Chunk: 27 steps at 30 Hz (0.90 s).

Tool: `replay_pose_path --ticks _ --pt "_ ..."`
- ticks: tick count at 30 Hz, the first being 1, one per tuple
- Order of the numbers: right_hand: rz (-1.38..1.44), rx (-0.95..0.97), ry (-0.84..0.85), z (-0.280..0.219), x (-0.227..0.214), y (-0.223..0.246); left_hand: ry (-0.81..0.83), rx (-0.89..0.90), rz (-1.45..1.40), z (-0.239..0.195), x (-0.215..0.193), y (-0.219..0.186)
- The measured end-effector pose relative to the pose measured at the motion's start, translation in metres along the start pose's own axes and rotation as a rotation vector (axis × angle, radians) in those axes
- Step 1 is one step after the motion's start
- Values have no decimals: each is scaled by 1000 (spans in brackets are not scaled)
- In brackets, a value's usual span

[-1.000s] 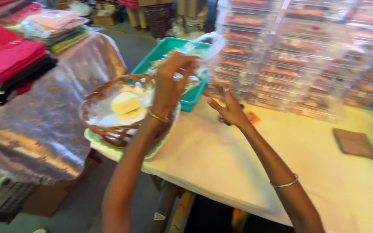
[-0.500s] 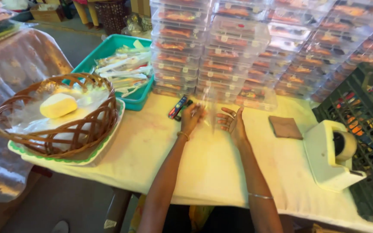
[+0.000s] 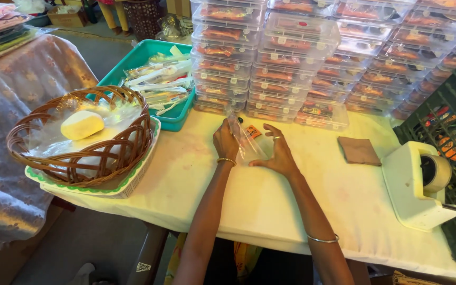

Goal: The person arranges three small boxes on a table, then picks up a plastic bag and places the boxes inside. The person folds the bag to secure the items.

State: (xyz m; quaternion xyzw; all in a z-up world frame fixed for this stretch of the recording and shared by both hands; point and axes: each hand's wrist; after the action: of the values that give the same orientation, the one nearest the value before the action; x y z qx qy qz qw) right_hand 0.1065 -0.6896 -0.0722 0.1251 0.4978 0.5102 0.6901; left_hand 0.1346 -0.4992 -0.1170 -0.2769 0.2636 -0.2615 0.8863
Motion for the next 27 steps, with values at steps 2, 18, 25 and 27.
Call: replay_pose_path --ticks 2,18,25,27 --pt "-110 -24 -57 -3 11 5 -38 43 -11 1 -2 -2" --pt "603 455 -149 8 13 -104 -33 -130 -373 8 -1 8" --pt "527 331 93 5 7 -84 -9 254 -131 7 -26 -19" --pt "630 251 253 6 16 -105 61 399 -214 10 -31 -29"
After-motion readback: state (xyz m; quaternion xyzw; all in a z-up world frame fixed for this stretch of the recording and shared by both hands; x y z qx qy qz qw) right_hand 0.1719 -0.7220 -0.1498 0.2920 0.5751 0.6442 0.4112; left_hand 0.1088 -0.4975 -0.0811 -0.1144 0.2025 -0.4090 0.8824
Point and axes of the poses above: each hand's wrist, its own z-axis towards the middle knuckle, its own x-axis out of the palm, y = z × x, and after that the axes turned 14 degrees about x, right-handed
